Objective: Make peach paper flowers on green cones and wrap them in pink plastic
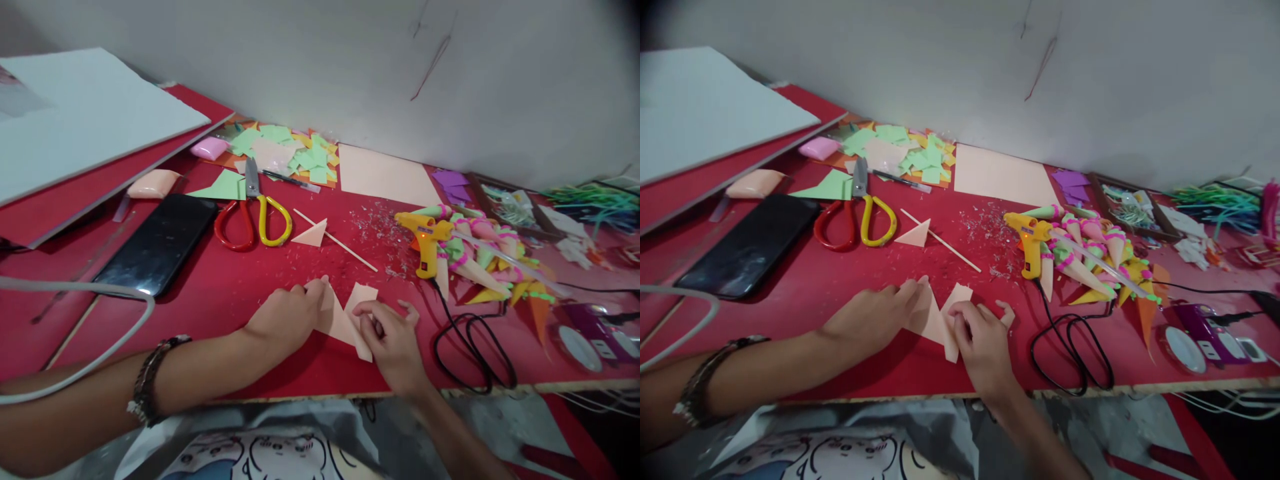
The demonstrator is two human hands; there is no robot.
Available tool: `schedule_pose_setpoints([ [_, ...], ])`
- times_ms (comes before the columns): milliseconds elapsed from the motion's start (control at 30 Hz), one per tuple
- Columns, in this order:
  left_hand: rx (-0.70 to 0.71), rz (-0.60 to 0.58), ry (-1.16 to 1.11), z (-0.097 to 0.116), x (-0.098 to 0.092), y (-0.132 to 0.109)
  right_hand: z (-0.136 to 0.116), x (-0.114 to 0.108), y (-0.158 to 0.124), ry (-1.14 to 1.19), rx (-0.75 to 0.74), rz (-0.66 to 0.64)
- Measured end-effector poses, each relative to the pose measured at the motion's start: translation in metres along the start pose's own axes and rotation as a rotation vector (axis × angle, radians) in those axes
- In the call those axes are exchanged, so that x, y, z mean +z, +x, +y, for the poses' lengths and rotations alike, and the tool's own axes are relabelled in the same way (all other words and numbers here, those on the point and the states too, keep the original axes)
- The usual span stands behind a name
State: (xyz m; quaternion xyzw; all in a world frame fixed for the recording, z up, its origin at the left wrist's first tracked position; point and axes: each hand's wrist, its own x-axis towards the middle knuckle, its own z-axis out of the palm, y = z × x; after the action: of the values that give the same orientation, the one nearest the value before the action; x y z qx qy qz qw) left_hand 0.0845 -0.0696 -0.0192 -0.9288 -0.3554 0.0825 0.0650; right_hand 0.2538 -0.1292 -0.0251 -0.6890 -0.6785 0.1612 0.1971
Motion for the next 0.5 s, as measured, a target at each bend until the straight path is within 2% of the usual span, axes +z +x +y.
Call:
schedule_pose_setpoints([
  [167, 0.061, 0.021, 0.031, -0.001, -0.002, -0.001, 0.005, 0.001, -0.009, -0.066, -0.026, 0.074],
  [333, -0.004, 0.000, -0.031, -0.001, -0.001, 0.000, 0.011, 0.001, -0.019, -0.110, -0.079, 0.130],
  [500, -0.026, -0.019, -0.038, -0.001, 0.000, 0.001, 0.018, -0.001, -0.029, -0.145, -0.084, 0.133],
])
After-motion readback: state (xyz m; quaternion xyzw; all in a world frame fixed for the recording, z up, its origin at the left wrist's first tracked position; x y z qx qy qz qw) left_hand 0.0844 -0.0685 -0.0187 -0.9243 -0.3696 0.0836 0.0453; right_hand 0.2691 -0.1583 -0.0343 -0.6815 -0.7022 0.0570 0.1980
